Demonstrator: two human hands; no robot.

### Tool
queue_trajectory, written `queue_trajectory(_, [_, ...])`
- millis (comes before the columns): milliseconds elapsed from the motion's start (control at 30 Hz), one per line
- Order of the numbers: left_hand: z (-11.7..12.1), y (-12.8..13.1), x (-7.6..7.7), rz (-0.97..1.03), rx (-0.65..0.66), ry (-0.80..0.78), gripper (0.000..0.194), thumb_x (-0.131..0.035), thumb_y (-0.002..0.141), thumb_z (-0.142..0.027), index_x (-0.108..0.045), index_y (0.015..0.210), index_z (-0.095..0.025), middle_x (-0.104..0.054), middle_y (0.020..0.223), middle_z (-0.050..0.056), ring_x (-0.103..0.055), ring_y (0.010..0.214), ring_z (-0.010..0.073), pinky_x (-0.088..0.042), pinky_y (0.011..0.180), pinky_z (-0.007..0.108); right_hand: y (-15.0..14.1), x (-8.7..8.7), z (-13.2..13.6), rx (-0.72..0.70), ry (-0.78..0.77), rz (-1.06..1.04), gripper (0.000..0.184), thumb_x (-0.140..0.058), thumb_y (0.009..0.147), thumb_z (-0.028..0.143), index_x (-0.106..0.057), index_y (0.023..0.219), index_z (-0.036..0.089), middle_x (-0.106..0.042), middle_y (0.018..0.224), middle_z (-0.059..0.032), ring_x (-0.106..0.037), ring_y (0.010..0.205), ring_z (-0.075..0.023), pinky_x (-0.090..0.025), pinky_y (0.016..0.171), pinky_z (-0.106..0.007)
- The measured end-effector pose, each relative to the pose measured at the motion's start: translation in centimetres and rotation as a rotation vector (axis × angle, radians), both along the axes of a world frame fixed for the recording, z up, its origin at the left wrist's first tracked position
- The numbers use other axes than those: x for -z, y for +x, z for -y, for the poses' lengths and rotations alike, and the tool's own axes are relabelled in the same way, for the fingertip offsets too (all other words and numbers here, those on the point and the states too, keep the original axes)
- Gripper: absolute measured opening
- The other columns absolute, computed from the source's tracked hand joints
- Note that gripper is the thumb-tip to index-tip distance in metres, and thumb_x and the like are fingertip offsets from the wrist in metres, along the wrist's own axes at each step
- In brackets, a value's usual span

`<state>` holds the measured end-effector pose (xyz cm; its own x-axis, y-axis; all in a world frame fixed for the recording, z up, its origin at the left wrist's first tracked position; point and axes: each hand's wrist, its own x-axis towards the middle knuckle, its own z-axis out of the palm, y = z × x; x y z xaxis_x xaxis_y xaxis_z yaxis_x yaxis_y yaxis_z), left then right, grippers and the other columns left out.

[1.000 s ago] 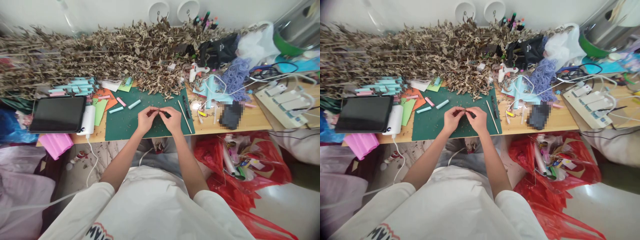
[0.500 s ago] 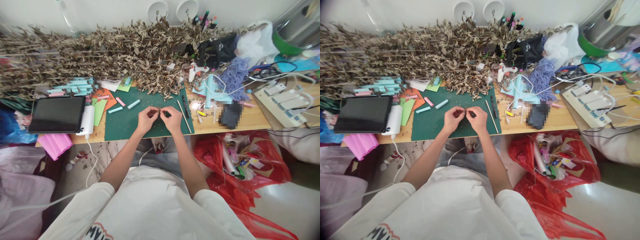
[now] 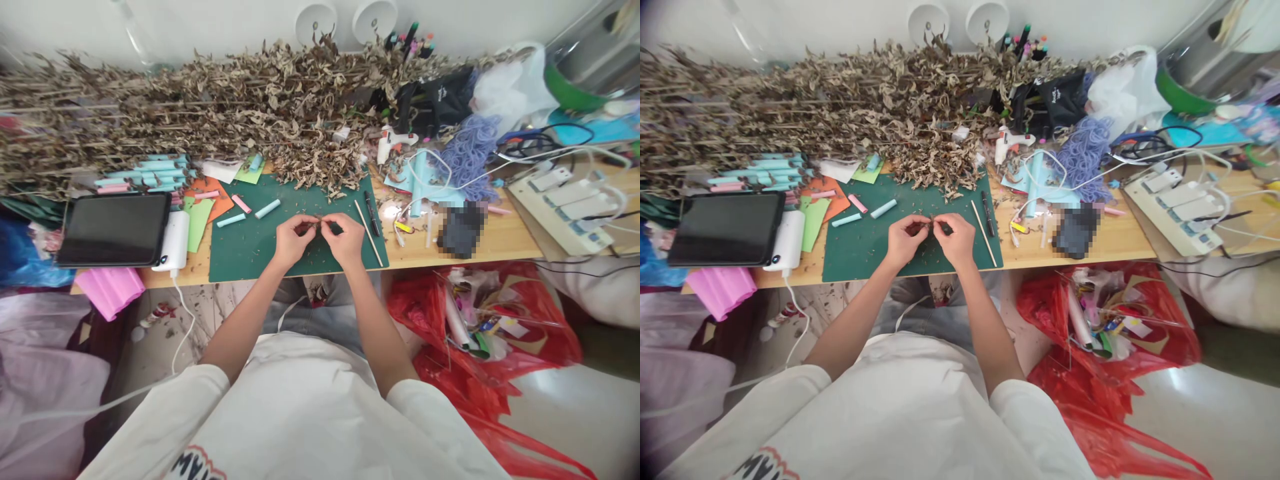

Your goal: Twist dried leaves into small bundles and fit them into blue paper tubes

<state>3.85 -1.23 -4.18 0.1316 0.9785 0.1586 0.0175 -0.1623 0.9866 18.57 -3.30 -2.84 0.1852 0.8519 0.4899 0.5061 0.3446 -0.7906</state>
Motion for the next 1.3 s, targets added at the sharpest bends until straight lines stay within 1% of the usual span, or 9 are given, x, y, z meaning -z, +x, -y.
queue_trajectory(67, [-0.02, -0.05, -0.06, 0.007, -0.009, 0.002, 0.017, -0.072, 0.076, -0.021, -0.074, 0.093, -0.016, -0.076, 0.092, 0.006, -0.071, 0.08, 0.0159, -0.06, 0.078, 0.031, 0.09, -0.04, 0.02, 0.002, -0.004, -0.012, 0.011, -0.062, 0.085, 0.02, -0.072, 0.083, 0.022, -0.076, 0.085, -0.0033, -0.071, 0.08, -0.018, -0.057, 0.079, -0.033])
queue_trajectory(233, [-0.06, -0.02, -0.16, 0.061, 0.017, -0.028, 0.023, -0.076, 0.077, -0.028, -0.075, 0.096, -0.017, -0.077, 0.098, 0.007, -0.072, 0.086, 0.0177, -0.06, 0.085, 0.036, 0.13, -0.14, 0.17, -0.05, -0.022, -0.003, 0.013, -0.061, 0.088, 0.024, -0.074, 0.085, 0.023, -0.078, 0.089, -0.0038, -0.072, 0.084, -0.0185, -0.058, 0.082, -0.034])
queue_trajectory(533, [-0.03, 0.0, -0.14, 0.011, -0.019, -0.002, 0.016, -0.072, 0.076, -0.024, -0.072, 0.09, -0.018, -0.072, 0.086, 0.003, -0.065, 0.073, 0.0122, -0.056, 0.071, 0.026, 0.07, -0.18, 0.06, -0.099, -0.068, -0.003, 0.011, -0.063, 0.085, 0.022, -0.074, 0.085, 0.023, -0.078, 0.088, -0.0027, -0.072, 0.081, -0.0177, -0.058, 0.08, -0.034])
queue_trajectory(700, [0.02, 0.03, -0.23, -0.018, 0.002, 0.008, 0.015, -0.071, 0.075, -0.02, -0.071, 0.09, -0.018, -0.072, 0.085, 0.003, -0.064, 0.071, 0.0115, -0.055, 0.071, 0.025, -0.06, 0.02, 0.06, -0.069, -0.055, 0.009, 0.011, -0.062, 0.082, 0.019, -0.072, 0.082, 0.022, -0.076, 0.084, -0.0023, -0.07, 0.077, -0.0168, -0.057, 0.077, -0.031])
queue_trajectory(833, [0.02, -0.03, -0.37, -0.037, -0.034, 0.01, 0.014, -0.072, 0.074, -0.021, -0.07, 0.087, -0.018, -0.071, 0.081, 0.002, -0.064, 0.069, 0.0118, -0.055, 0.069, 0.025, 0.11, 0.21, -0.1, 0.013, -0.027, 0.024, 0.011, -0.06, 0.083, 0.018, -0.07, 0.082, 0.022, -0.075, 0.084, -0.0032, -0.069, 0.079, -0.0182, -0.057, 0.078, -0.033])
queue_trajectory(967, [-0.06, -0.02, -0.27, 0.005, -0.023, -0.002, 0.017, -0.074, 0.078, -0.028, -0.072, 0.092, -0.017, -0.074, 0.09, 0.005, -0.069, 0.08, 0.0152, -0.058, 0.078, 0.031, 0.2, 0.14, -0.17, 0.008, 0.006, 0.071, 0.013, -0.056, 0.088, 0.021, -0.069, 0.087, 0.023, -0.074, 0.088, -0.0056, -0.068, 0.086, -0.0207, -0.057, 0.084, -0.038])
queue_trajectory(1067, [-0.13, -0.02, -0.15, 0.043, -0.011, -0.007, 0.022, -0.076, 0.078, -0.031, -0.073, 0.096, -0.018, -0.075, 0.096, 0.007, -0.07, 0.086, 0.0173, -0.059, 0.086, 0.035, 0.15, -0.09, -0.06, -0.016, 0.024, 0.116, 0.015, -0.055, 0.088, 0.019, -0.069, 0.093, 0.024, -0.071, 0.097, -0.0073, -0.067, 0.095, -0.022, -0.056, 0.088, -0.039])
queue_trajectory(1167, [-0.15, -0.09, -0.14, 0.053, -0.007, 0.023, 0.024, -0.076, 0.079, -0.031, -0.075, 0.099, -0.019, -0.073, 0.103, 0.008, -0.07, 0.092, 0.0182, -0.059, 0.088, 0.036, 0.11, -0.23, 0.06, -0.053, 0.033, 0.144, 0.018, -0.058, 0.085, 0.018, -0.068, 0.099, 0.024, -0.069, 0.103, -0.008, -0.064, 0.102, -0.023, -0.056, 0.092, -0.041])
queue_trajectory(1300, [-0.15, -0.14, -0.15, 0.05, -0.017, 0.065, 0.022, -0.074, 0.081, -0.031, -0.076, 0.101, -0.019, -0.071, 0.107, 0.009, -0.07, 0.097, 0.0186, -0.059, 0.089, 0.036, 0.07, 0.0, 0.0, -0.105, 0.017, 0.136, 0.02, -0.06, 0.086, 0.02, -0.068, 0.104, 0.024, -0.072, 0.104, -0.0072, -0.065, 0.101, -0.023, -0.055, 0.093, -0.041])
